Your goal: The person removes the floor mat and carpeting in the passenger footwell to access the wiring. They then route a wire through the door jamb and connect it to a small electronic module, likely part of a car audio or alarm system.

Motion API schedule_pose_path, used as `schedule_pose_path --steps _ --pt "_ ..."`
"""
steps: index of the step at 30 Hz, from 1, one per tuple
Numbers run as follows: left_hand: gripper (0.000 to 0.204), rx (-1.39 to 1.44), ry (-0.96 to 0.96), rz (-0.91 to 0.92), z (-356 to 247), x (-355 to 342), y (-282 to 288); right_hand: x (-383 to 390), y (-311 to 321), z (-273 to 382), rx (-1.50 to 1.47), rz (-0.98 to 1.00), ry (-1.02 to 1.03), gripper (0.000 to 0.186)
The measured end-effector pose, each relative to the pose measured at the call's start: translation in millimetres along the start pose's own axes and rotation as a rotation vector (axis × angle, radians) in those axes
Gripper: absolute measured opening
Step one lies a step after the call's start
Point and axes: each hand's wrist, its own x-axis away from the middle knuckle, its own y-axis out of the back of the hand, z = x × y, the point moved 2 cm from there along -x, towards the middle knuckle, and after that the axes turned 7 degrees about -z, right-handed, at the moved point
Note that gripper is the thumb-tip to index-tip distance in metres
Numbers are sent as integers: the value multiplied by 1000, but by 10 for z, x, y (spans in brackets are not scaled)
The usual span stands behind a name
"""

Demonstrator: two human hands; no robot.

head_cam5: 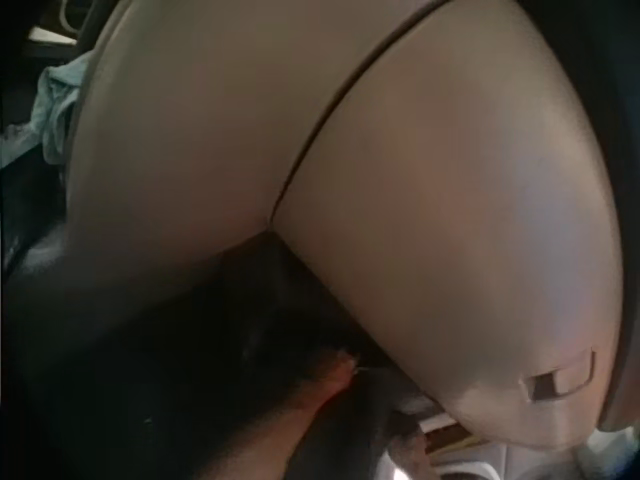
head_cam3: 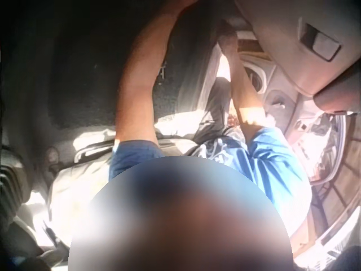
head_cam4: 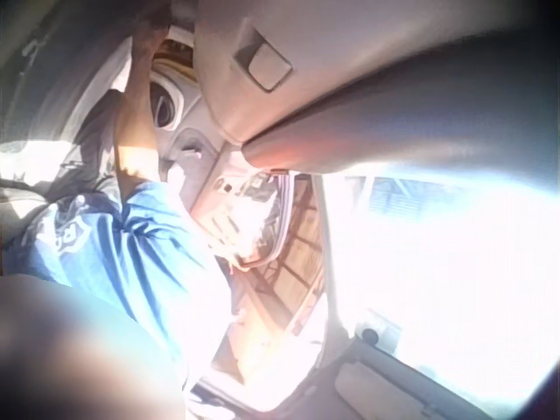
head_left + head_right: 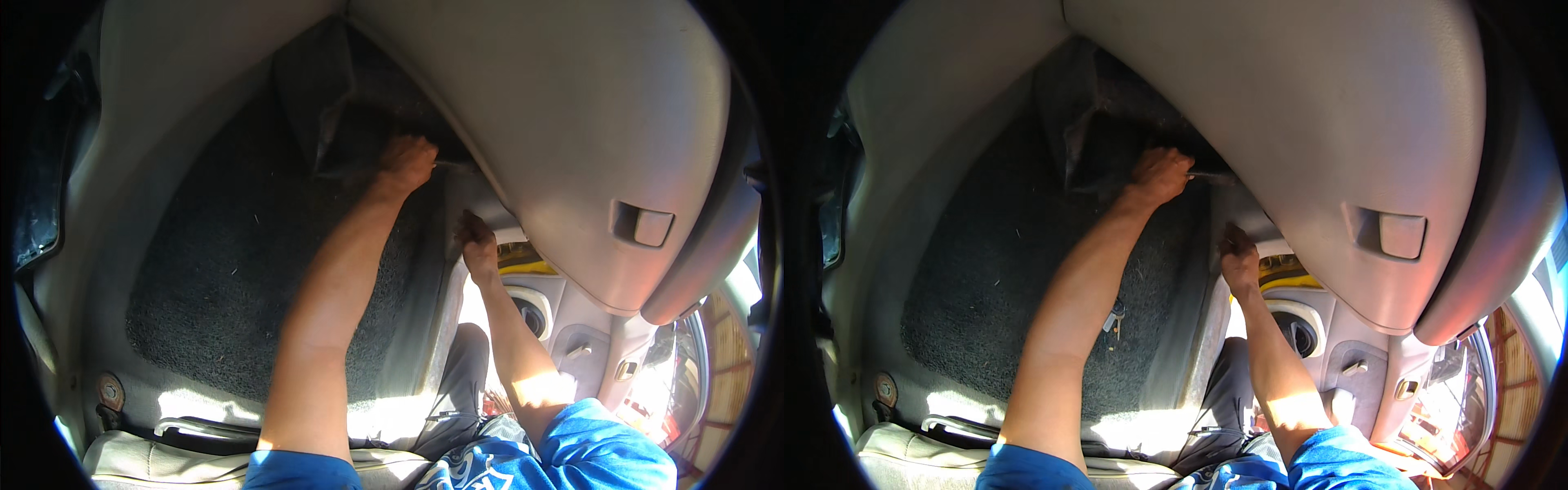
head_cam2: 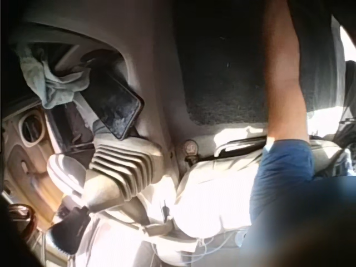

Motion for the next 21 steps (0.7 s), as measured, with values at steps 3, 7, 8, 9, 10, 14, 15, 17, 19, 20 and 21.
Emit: schedule_pose_path --steps 3,7,8,9,10,14,15,17,19,20,21 --pt "26 -33 -41 -101 51 20 -43 -266 -211 243 -425 46 -373 57" --pt "22 119 -45 -208 123 1 -113 -494 -421 296 478 334 123 56" --pt "23 155 -57 -261 141 -19 -119 -434 -466 223 765 410 306 51" --pt "24 192 -67 -309 156 -25 -130 -367 -501 140 913 524 396 47" --pt "25 224 -79 -364 172 -24 -135 -231 -552 41 967 616 399 42" --pt "29 -38 -154 -328 146 111 -213 211 -470 84 804 650 307 30" --pt "28 -76 -132 -353 125 165 -219 238 -409 234 702 491 296 29" --pt "27 -64 -102 -391 63 217 -207 204 -281 616 609 281 300 34" --pt "25 24 -38 -340 7 216 -193 -26 -313 1088 412 45 479 31" --pt "24 82 11 -354 -12 197 -179 -192 -400 1291 379 34 504 31" --pt "24 126 101 -292 -12 168 -185 -392 -538 1488 318 32 570 32"
